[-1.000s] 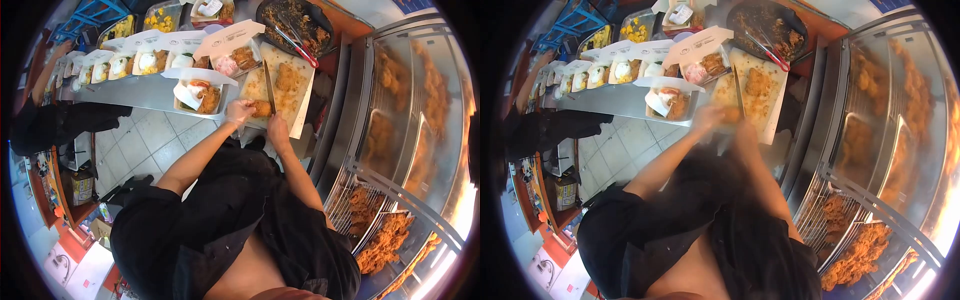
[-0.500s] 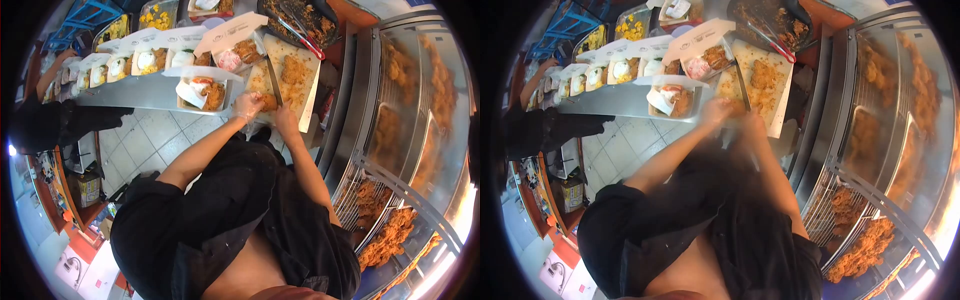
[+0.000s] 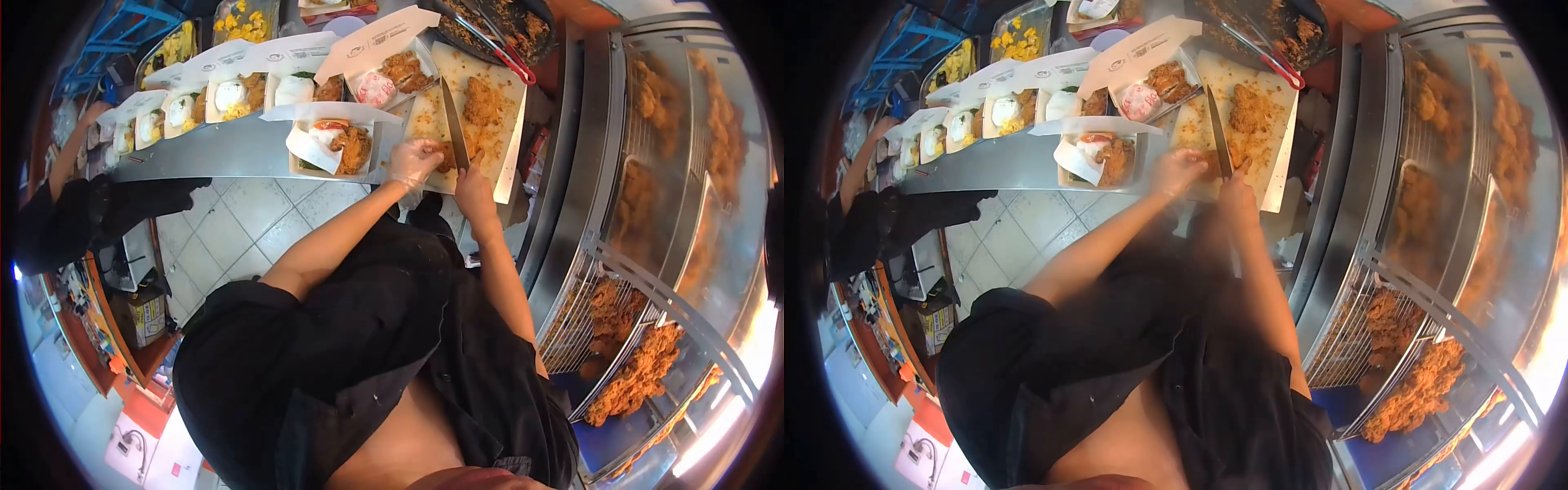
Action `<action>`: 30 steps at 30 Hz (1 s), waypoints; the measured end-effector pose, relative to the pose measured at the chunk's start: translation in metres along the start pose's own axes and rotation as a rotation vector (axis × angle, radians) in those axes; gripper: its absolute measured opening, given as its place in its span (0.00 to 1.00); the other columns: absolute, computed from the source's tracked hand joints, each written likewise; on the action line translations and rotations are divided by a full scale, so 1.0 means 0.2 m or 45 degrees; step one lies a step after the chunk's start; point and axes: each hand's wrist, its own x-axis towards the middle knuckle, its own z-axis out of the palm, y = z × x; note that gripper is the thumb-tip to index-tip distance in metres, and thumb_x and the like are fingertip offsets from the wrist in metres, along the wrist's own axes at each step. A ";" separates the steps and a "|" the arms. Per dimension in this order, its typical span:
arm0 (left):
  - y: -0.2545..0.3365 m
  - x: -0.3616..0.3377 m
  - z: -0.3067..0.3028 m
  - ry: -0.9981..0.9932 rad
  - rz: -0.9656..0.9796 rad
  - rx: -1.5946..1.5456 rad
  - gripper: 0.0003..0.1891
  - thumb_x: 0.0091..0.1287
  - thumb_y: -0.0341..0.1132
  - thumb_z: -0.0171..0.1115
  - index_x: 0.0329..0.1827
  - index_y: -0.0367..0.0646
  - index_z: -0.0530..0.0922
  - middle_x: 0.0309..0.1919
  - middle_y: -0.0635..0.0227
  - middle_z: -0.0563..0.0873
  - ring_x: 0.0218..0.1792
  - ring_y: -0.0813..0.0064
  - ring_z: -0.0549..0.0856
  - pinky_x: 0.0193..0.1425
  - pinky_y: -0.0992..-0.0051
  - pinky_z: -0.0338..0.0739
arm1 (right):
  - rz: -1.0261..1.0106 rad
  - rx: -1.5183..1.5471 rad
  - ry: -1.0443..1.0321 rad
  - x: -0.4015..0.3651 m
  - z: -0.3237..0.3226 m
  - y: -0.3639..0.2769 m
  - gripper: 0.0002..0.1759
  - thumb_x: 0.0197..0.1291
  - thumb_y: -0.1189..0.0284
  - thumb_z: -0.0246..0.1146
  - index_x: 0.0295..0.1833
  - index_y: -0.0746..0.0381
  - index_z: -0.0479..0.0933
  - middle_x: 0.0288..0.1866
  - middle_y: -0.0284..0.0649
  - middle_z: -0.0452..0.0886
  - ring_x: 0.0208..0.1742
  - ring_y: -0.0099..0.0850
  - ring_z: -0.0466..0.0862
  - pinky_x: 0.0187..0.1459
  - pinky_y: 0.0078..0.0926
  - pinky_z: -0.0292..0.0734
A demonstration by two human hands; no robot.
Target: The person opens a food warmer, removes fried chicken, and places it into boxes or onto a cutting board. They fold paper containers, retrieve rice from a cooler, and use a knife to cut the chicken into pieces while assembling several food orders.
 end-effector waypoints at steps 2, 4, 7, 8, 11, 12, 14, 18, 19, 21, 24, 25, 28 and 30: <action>-0.05 0.04 -0.02 0.020 -0.065 -0.097 0.18 0.54 0.40 0.72 0.46 0.41 0.86 0.33 0.60 0.90 0.34 0.71 0.89 0.42 0.73 0.82 | 0.029 0.009 -0.036 -0.05 -0.13 -0.10 0.17 0.70 0.65 0.52 0.46 0.72 0.71 0.33 0.68 0.80 0.37 0.66 0.81 0.41 0.58 0.76; -0.06 0.06 -0.02 -0.035 -0.228 -0.263 0.18 0.54 0.42 0.72 0.44 0.42 0.87 0.33 0.61 0.90 0.34 0.72 0.89 0.42 0.73 0.82 | 0.213 0.060 -0.158 -0.10 -0.18 -0.19 0.17 0.70 0.65 0.52 0.45 0.72 0.71 0.35 0.69 0.80 0.38 0.67 0.81 0.42 0.59 0.76; -0.04 0.07 -0.04 -0.065 -0.225 -0.185 0.16 0.55 0.44 0.70 0.40 0.42 0.88 0.32 0.60 0.90 0.34 0.68 0.89 0.42 0.71 0.82 | 0.123 0.007 -0.022 -0.22 -0.12 -0.33 0.15 0.70 0.67 0.50 0.51 0.70 0.68 0.36 0.65 0.82 0.41 0.64 0.82 0.44 0.56 0.77; -0.04 0.08 -0.04 -0.112 -0.124 -0.104 0.15 0.58 0.43 0.70 0.41 0.41 0.88 0.33 0.60 0.90 0.34 0.71 0.89 0.42 0.73 0.81 | 0.126 0.004 -0.040 -0.20 -0.08 -0.33 0.15 0.70 0.67 0.50 0.51 0.70 0.68 0.36 0.65 0.82 0.41 0.64 0.82 0.44 0.56 0.77; -0.08 0.07 -0.04 -0.137 0.087 0.051 0.14 0.61 0.41 0.69 0.42 0.39 0.87 0.35 0.60 0.90 0.35 0.72 0.89 0.42 0.74 0.81 | 0.096 0.108 0.169 -0.08 0.09 -0.25 0.16 0.71 0.65 0.52 0.45 0.71 0.70 0.35 0.69 0.80 0.41 0.67 0.80 0.43 0.58 0.76; -0.09 0.09 -0.03 -0.094 0.218 0.123 0.14 0.61 0.41 0.69 0.42 0.39 0.88 0.36 0.60 0.90 0.36 0.71 0.89 0.42 0.74 0.81 | 0.168 0.088 0.153 0.01 0.16 -0.19 0.17 0.71 0.65 0.52 0.45 0.71 0.70 0.35 0.69 0.80 0.41 0.67 0.80 0.43 0.59 0.75; -0.09 0.09 -0.03 -0.040 0.221 0.044 0.14 0.57 0.43 0.69 0.38 0.42 0.88 0.33 0.59 0.89 0.36 0.64 0.89 0.44 0.69 0.81 | 0.242 0.080 0.159 0.05 0.14 -0.16 0.17 0.70 0.65 0.52 0.45 0.71 0.70 0.35 0.69 0.80 0.42 0.66 0.80 0.43 0.59 0.75; -0.06 0.09 -0.10 -0.111 0.063 -0.023 0.13 0.58 0.41 0.69 0.38 0.41 0.88 0.32 0.61 0.90 0.34 0.69 0.89 0.42 0.72 0.82 | 0.107 0.026 0.067 0.04 0.04 -0.14 0.17 0.71 0.64 0.51 0.47 0.70 0.70 0.34 0.69 0.80 0.41 0.66 0.81 0.44 0.59 0.75; -0.05 0.09 -0.10 -0.147 -0.023 -0.034 0.12 0.58 0.40 0.69 0.38 0.41 0.88 0.32 0.62 0.90 0.34 0.70 0.89 0.41 0.72 0.82 | 0.131 0.015 0.037 0.01 0.00 -0.17 0.17 0.71 0.64 0.51 0.47 0.70 0.70 0.34 0.69 0.80 0.41 0.66 0.81 0.44 0.59 0.75; -0.04 0.08 -0.09 -0.120 -0.029 -0.047 0.12 0.58 0.40 0.69 0.38 0.41 0.88 0.31 0.62 0.90 0.33 0.70 0.89 0.40 0.72 0.82 | 0.166 0.001 -0.005 -0.11 -0.03 -0.22 0.16 0.71 0.64 0.51 0.47 0.70 0.70 0.34 0.69 0.80 0.41 0.66 0.81 0.43 0.60 0.75; -0.13 0.11 -0.07 -0.114 0.083 -0.083 0.11 0.60 0.37 0.69 0.39 0.39 0.87 0.30 0.60 0.89 0.31 0.74 0.87 0.40 0.74 0.81 | 0.208 0.073 0.038 -0.17 0.12 -0.28 0.16 0.70 0.65 0.52 0.46 0.70 0.70 0.34 0.69 0.80 0.41 0.66 0.81 0.42 0.61 0.75; -0.20 0.10 -0.03 -0.154 0.200 -0.109 0.10 0.62 0.34 0.69 0.41 0.37 0.85 0.30 0.59 0.88 0.32 0.77 0.86 0.40 0.75 0.79 | 0.203 0.060 0.115 -0.12 0.24 -0.20 0.15 0.70 0.65 0.52 0.45 0.70 0.70 0.34 0.69 0.80 0.40 0.66 0.81 0.42 0.61 0.75; -0.41 0.16 0.14 0.011 0.186 -0.417 0.10 0.57 0.36 0.69 0.37 0.40 0.86 0.27 0.60 0.88 0.29 0.69 0.88 0.36 0.71 0.81 | 0.155 0.168 0.243 -0.03 0.28 -0.14 0.15 0.70 0.66 0.53 0.46 0.69 0.70 0.36 0.67 0.80 0.40 0.66 0.80 0.42 0.61 0.74; -0.23 0.11 0.06 0.042 0.268 -0.242 0.08 0.59 0.33 0.66 0.38 0.38 0.85 0.32 0.57 0.88 0.34 0.65 0.88 0.40 0.68 0.81 | 0.062 0.210 0.220 0.07 0.26 -0.10 0.15 0.70 0.66 0.53 0.45 0.69 0.71 0.36 0.66 0.80 0.42 0.65 0.80 0.44 0.59 0.73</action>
